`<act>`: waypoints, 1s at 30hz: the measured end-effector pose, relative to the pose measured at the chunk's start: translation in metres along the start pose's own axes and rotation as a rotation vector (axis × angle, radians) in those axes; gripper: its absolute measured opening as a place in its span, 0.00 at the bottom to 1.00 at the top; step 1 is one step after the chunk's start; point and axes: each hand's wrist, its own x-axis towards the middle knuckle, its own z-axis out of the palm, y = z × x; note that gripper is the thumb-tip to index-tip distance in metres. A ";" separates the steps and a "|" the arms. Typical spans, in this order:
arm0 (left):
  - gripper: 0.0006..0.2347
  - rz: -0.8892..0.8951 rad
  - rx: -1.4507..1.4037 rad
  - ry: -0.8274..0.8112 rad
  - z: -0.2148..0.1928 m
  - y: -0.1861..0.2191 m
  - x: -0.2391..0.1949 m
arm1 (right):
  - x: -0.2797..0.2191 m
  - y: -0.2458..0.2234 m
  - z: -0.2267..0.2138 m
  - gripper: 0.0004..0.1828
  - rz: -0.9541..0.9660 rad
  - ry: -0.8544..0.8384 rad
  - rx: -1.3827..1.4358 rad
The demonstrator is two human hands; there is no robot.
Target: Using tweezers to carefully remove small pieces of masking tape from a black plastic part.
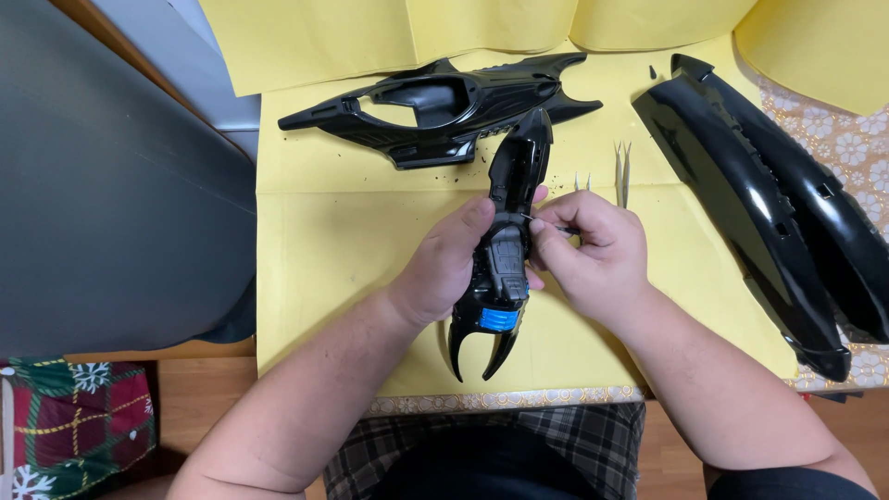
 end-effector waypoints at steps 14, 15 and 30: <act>0.18 -0.005 0.016 0.010 0.003 0.001 0.000 | 0.001 -0.002 0.001 0.08 0.010 -0.011 0.008; 0.18 -0.009 0.016 0.017 0.003 0.000 -0.001 | -0.001 0.002 0.000 0.07 0.004 -0.015 0.000; 0.19 -0.008 0.064 0.009 0.001 0.001 0.003 | 0.000 -0.007 0.002 0.07 0.046 -0.004 0.016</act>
